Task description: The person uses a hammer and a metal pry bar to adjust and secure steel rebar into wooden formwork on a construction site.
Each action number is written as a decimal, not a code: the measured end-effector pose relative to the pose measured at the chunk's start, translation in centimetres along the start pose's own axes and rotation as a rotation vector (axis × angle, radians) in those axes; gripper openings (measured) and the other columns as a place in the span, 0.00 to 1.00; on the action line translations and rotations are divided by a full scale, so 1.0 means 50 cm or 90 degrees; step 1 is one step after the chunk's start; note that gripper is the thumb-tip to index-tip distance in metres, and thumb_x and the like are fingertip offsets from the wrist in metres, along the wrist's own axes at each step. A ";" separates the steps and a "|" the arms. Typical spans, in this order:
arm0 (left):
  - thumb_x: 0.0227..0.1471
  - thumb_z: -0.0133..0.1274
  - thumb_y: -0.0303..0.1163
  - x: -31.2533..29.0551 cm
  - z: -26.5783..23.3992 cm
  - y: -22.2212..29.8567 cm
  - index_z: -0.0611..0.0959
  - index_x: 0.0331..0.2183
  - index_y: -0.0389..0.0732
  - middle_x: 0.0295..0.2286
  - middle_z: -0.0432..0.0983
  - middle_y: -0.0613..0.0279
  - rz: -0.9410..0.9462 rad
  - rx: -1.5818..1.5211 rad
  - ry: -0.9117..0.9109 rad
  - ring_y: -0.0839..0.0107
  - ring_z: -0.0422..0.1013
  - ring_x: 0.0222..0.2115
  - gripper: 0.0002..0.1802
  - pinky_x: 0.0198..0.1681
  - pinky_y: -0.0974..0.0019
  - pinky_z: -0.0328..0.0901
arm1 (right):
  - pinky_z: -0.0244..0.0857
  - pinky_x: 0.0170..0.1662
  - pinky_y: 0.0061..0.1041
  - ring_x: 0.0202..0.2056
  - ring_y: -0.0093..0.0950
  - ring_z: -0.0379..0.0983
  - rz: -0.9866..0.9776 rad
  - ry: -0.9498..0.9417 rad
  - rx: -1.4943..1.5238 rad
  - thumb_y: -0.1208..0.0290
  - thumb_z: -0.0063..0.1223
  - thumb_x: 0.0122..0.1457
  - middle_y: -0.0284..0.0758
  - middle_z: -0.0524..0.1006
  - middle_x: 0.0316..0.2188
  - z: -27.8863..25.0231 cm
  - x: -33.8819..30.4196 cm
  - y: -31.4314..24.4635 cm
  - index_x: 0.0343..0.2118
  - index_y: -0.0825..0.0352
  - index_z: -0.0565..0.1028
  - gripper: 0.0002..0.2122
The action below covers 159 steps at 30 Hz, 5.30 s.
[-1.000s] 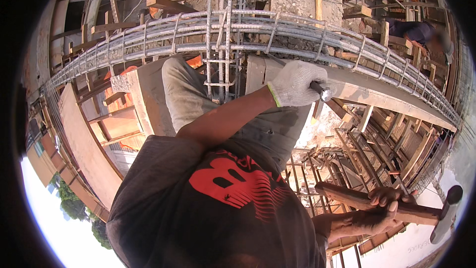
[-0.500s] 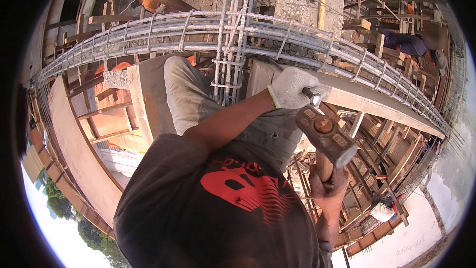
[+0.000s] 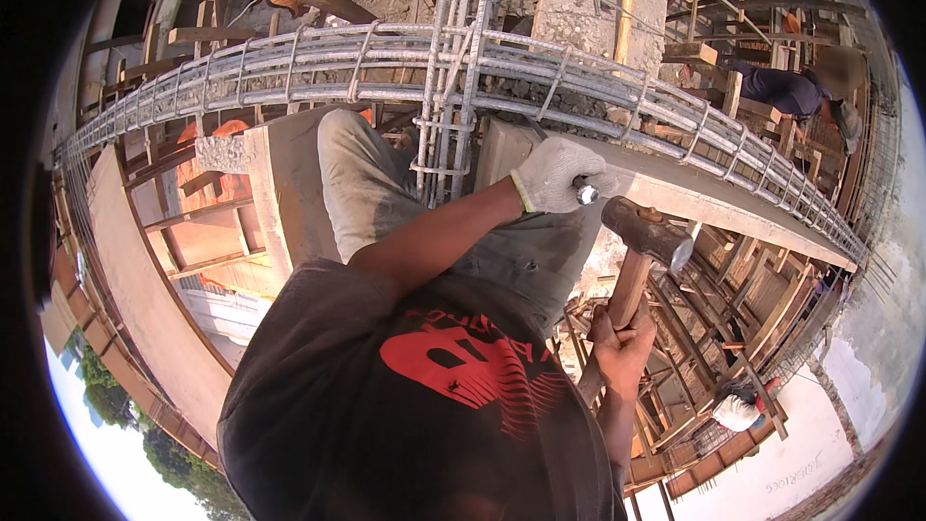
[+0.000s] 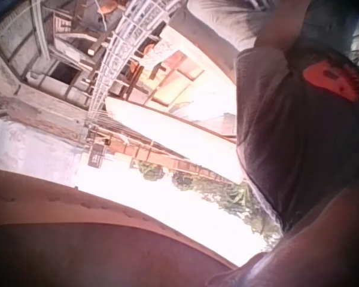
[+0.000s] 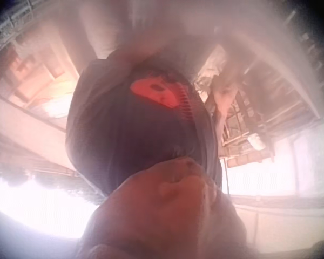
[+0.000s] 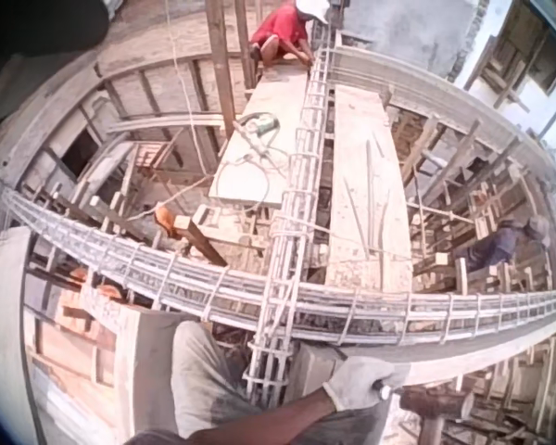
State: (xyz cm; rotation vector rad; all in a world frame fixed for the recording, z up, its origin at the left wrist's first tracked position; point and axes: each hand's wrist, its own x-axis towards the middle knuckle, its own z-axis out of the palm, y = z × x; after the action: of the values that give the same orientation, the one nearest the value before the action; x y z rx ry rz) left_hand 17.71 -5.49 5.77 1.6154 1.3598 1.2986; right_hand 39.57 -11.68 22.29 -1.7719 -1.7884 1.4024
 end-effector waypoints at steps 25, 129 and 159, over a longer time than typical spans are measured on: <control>0.51 0.55 0.50 0.199 0.318 -0.028 0.82 0.28 0.45 0.24 0.78 0.52 -0.119 0.154 -0.090 0.52 0.76 0.29 0.18 0.33 0.51 0.69 | 0.64 0.30 0.33 0.21 0.30 0.65 -0.340 0.784 0.133 0.78 0.54 0.57 0.44 0.73 0.21 -0.479 -0.017 -0.137 0.38 0.80 0.71 0.10; 0.48 0.57 0.35 0.059 0.043 0.068 0.76 0.24 0.46 0.19 0.71 0.57 0.063 -0.006 -0.073 0.55 0.71 0.21 0.07 0.22 0.53 0.62 | 0.61 0.23 0.19 0.19 0.20 0.68 0.102 0.060 0.206 0.82 0.57 0.54 0.33 0.73 0.24 -0.040 0.063 -0.019 0.49 0.70 0.65 0.20; 0.49 0.56 0.30 0.075 0.135 0.092 0.76 0.31 0.44 0.23 0.73 0.59 -0.055 -0.160 0.040 0.56 0.73 0.25 0.06 0.26 0.60 0.66 | 0.62 0.23 0.21 0.17 0.23 0.67 0.123 0.048 0.252 0.81 0.53 0.51 0.35 0.71 0.24 -0.091 0.055 0.025 0.40 0.70 0.65 0.14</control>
State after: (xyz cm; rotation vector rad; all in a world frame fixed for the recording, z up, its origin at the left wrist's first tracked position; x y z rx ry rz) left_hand 25.48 -2.29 9.00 1.3433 1.2335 1.4162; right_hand 43.16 -7.55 22.43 -1.7841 -1.2214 1.6051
